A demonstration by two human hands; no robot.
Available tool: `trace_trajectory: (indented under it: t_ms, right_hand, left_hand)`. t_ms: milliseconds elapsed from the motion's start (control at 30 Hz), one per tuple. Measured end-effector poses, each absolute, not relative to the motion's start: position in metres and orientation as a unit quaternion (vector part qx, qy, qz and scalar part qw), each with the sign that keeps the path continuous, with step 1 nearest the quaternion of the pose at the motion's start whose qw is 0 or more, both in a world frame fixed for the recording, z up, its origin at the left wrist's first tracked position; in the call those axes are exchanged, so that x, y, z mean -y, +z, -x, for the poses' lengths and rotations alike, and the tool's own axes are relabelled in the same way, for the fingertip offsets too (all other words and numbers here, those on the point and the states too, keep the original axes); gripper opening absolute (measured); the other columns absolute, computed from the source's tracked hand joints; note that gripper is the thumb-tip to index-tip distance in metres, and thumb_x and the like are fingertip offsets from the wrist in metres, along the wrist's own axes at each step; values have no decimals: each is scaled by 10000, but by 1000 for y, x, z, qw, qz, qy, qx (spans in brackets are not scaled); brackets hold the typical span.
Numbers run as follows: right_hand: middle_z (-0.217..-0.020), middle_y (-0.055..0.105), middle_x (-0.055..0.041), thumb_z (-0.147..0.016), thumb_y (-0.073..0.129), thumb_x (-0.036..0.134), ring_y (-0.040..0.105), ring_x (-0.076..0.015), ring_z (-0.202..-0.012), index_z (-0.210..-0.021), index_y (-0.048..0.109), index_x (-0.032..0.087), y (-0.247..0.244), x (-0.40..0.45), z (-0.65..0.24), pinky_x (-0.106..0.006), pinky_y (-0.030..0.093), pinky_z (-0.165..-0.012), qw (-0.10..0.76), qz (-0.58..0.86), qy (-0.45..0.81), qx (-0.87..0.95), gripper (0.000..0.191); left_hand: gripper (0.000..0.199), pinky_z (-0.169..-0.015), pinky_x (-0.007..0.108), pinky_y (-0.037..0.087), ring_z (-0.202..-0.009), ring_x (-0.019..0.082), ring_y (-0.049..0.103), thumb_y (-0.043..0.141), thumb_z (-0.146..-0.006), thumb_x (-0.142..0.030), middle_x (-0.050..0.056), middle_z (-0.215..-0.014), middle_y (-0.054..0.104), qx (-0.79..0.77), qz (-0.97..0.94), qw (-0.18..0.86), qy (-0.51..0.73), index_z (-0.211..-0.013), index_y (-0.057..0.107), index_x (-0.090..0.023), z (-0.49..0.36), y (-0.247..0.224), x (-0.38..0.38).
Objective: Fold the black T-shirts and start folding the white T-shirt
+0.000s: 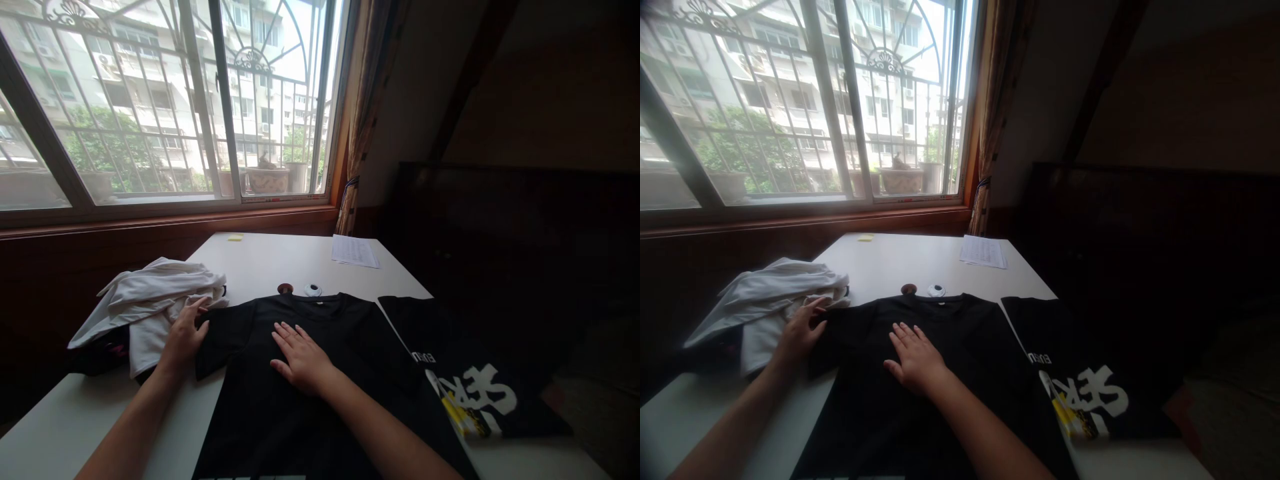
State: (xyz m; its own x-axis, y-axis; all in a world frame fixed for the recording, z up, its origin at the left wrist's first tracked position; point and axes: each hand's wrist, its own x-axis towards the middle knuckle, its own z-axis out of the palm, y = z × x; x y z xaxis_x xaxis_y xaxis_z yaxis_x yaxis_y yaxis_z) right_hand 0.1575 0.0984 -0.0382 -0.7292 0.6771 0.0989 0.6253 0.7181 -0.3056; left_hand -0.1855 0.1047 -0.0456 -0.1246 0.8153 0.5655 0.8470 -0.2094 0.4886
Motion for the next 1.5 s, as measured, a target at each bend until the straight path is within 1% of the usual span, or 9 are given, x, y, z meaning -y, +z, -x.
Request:
trace_trajectory:
  t_ms: [433,667,767,833,967,1067,1167,1300,1500]
  right_hand:
    - [-1645,272,-47,-1020,323,568,177,-222,-1531,-1559,335,232,-38,-98,-159,-471,126,-1256,123,353,132,918,635]
    - [-1601,375,-88,-996,429,490,261,-237,-1505,-1533,380,194,-45,-99,-159,-461,156,-1257,168,356,129,910,615]
    - [-1552,437,-149,-888,584,305,338,-263,-1467,-1510,393,137,-54,-103,-160,-455,198,-1247,198,360,141,901,672]
    - [-1487,502,-169,-811,616,187,431,-280,-1402,-1494,394,141,-58,-105,-162,-465,305,-1197,235,379,165,880,719]
    - [-1318,609,-108,-844,634,194,599,-240,-1174,-1507,337,261,-54,-106,-165,-418,494,-1001,338,401,225,821,730]
    - [-1217,637,-59,-864,610,152,600,-224,-1094,-1436,480,329,-48,-107,-166,-404,494,-972,343,363,212,840,613]
    - [-1129,654,-43,-871,535,81,605,-207,-1071,-1163,703,306,-45,-110,-166,-372,491,-966,362,356,229,830,405]
    - [-1017,689,-25,-862,492,74,649,-181,-991,-1029,728,258,-45,-115,-169,-333,512,-921,436,366,298,767,343]
    - [-994,720,-24,-787,473,81,659,-192,-992,-990,738,241,-44,-121,-175,-335,505,-925,479,400,324,711,371]
  left_hand:
    - [390,-932,391,561,-1005,217,667,535,-981,-256,67,-1227,594,531,684,128,-483,-1370,523,-280,125,0,-80]
    - [524,-1009,348,546,-1197,211,628,549,-979,-136,81,-1371,599,340,853,94,-384,-1466,438,-297,77,10,-54]
    - [567,-983,363,556,-1120,208,659,583,-947,-115,88,-1286,650,327,840,86,-424,-1470,429,-270,82,10,-50]
    - [521,-944,375,562,-1031,201,677,574,-938,-111,79,-1174,677,354,809,77,-463,-1428,466,-251,95,9,-54]
    - [357,-804,309,558,-875,163,659,521,-941,-121,40,-1003,650,409,816,-13,-407,-1276,554,-240,126,3,-64]
    - [338,-795,297,540,-870,162,630,556,-922,-190,36,-1012,623,444,833,-112,-311,-1256,533,-232,135,0,-66]
    - [390,-800,292,528,-880,166,606,635,-893,-333,32,-1034,603,460,827,-207,-249,-1245,504,-228,131,-2,-62]
    - [448,-759,290,496,-850,172,561,734,-793,-421,18,-995,562,484,819,-235,-200,-1123,511,-216,117,-2,-59]
    - [188,-674,268,420,-759,155,495,619,-798,-249,-4,-891,523,486,832,-199,-179,-933,494,-209,105,2,-59]
